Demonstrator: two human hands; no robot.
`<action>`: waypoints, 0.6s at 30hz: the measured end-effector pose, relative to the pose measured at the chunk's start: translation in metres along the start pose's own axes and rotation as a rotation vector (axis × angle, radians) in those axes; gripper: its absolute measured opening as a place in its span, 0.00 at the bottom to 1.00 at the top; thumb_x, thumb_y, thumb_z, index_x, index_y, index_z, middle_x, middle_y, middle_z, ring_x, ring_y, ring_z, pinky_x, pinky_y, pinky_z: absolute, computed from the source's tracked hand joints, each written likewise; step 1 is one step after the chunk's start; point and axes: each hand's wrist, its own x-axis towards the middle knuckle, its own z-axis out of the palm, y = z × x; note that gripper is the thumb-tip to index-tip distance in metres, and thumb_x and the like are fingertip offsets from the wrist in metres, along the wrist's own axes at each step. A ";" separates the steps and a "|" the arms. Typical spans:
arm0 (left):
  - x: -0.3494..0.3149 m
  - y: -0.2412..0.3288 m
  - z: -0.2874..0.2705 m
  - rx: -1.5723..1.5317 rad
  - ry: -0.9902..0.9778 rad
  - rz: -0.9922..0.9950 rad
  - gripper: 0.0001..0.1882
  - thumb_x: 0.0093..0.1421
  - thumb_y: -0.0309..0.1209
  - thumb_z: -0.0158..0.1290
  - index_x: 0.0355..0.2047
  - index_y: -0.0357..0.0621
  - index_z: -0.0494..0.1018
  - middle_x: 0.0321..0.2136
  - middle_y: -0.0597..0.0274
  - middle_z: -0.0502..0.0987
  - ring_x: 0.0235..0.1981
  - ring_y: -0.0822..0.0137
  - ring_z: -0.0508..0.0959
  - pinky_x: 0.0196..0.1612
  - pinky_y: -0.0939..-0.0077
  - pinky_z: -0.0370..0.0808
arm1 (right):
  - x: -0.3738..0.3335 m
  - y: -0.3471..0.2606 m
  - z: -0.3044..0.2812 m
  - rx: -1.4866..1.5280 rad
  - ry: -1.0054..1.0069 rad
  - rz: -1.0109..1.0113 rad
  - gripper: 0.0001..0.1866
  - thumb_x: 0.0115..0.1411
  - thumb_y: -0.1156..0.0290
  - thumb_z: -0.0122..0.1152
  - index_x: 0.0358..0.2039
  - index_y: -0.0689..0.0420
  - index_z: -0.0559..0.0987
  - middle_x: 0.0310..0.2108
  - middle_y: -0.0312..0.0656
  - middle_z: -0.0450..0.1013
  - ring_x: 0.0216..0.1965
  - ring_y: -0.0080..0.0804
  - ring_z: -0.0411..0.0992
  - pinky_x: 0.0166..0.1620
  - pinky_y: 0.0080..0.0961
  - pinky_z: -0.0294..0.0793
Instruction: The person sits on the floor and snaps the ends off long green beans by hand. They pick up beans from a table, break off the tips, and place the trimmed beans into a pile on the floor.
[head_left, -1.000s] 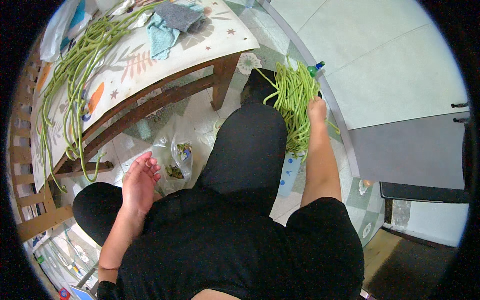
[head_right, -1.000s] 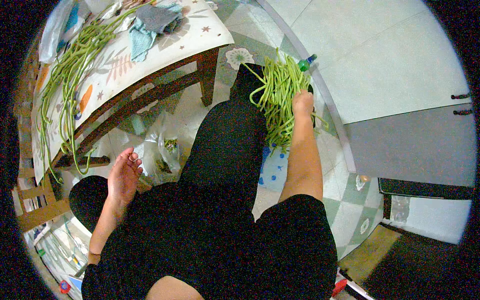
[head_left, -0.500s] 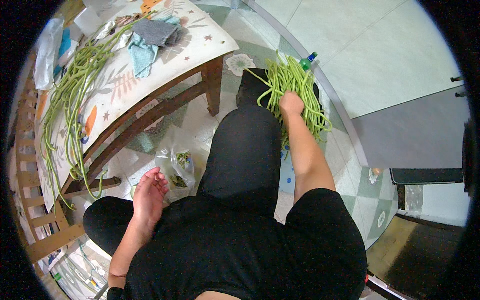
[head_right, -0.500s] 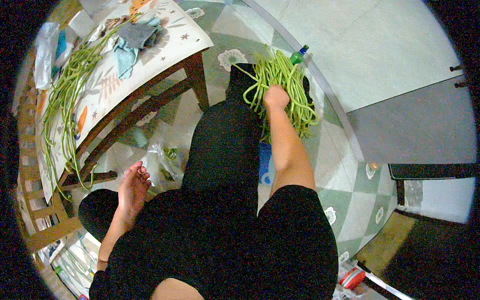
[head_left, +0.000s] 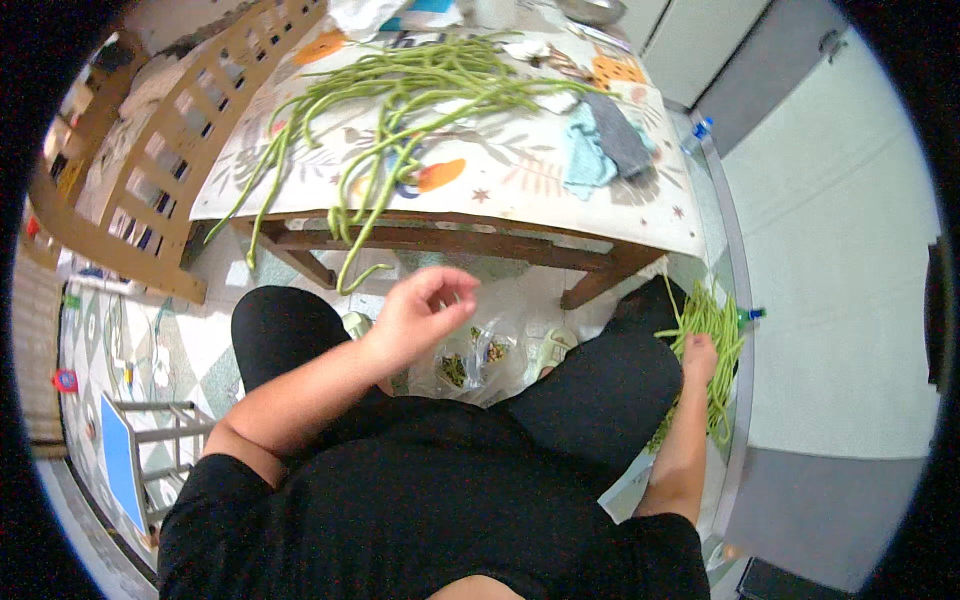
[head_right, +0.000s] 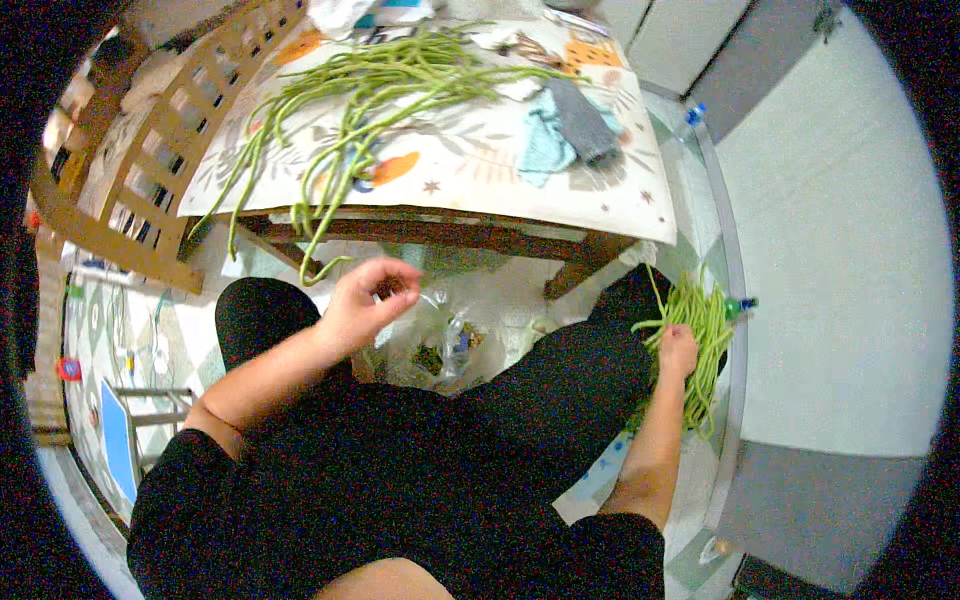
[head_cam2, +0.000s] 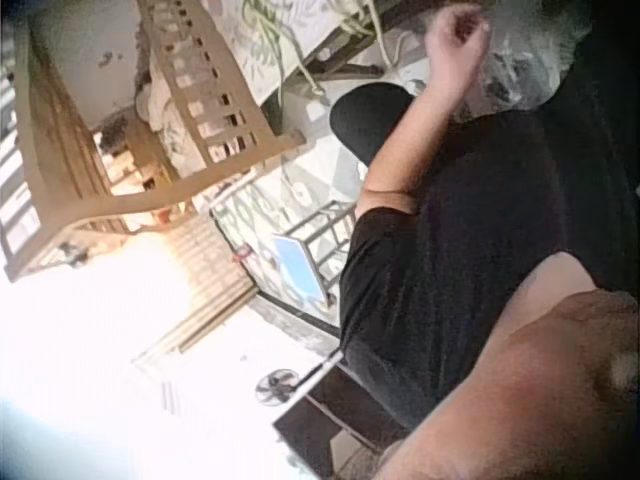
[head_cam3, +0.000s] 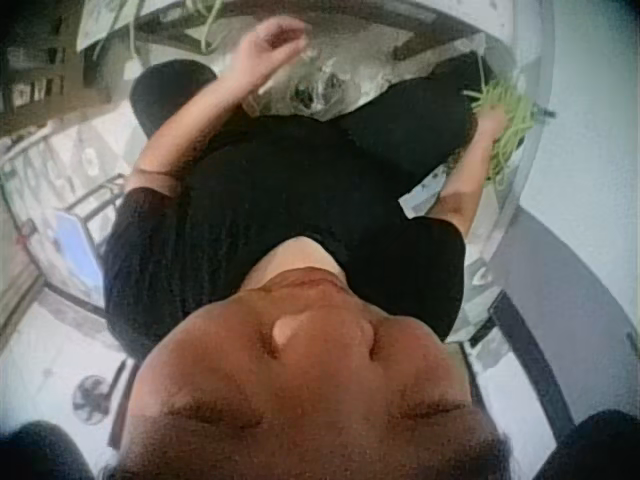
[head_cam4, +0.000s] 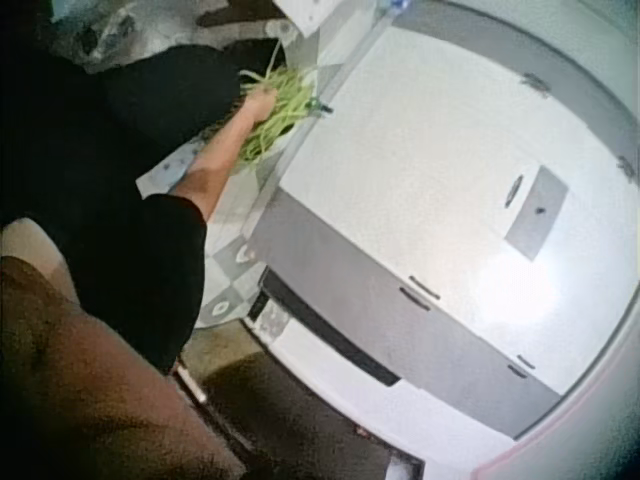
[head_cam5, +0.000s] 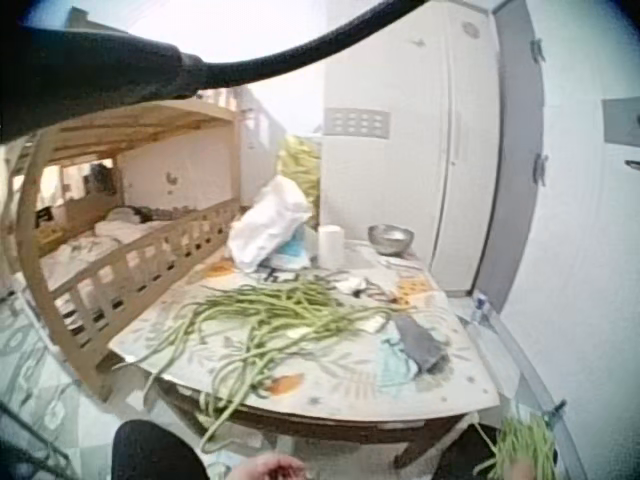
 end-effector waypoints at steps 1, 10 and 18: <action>0.008 0.012 -0.013 0.330 0.088 0.240 0.07 0.47 0.26 0.54 0.28 0.43 0.71 0.24 0.64 0.72 0.21 0.71 0.71 0.23 0.80 0.69 | 0.002 -0.012 -0.012 0.183 0.047 -0.071 0.14 0.51 0.58 0.52 0.26 0.58 0.74 0.24 0.45 0.72 0.27 0.37 0.70 0.31 0.31 0.68; 0.092 0.018 -0.116 1.009 0.616 0.199 0.10 0.49 0.35 0.50 0.29 0.42 0.72 0.27 0.57 0.72 0.31 0.57 0.73 0.34 0.65 0.68 | -0.074 -0.186 -0.123 0.947 -0.174 -0.473 0.06 0.54 0.72 0.52 0.27 0.61 0.73 0.19 0.32 0.67 0.20 0.16 0.62 0.24 0.15 0.63; 0.096 0.014 -0.138 0.684 0.542 -0.054 0.12 0.51 0.37 0.50 0.28 0.40 0.68 0.24 0.56 0.73 0.26 0.62 0.74 0.30 0.71 0.68 | -0.133 -0.285 -0.129 0.981 -0.696 -0.772 0.06 0.54 0.73 0.51 0.27 0.62 0.73 0.18 0.34 0.68 0.20 0.17 0.64 0.25 0.14 0.64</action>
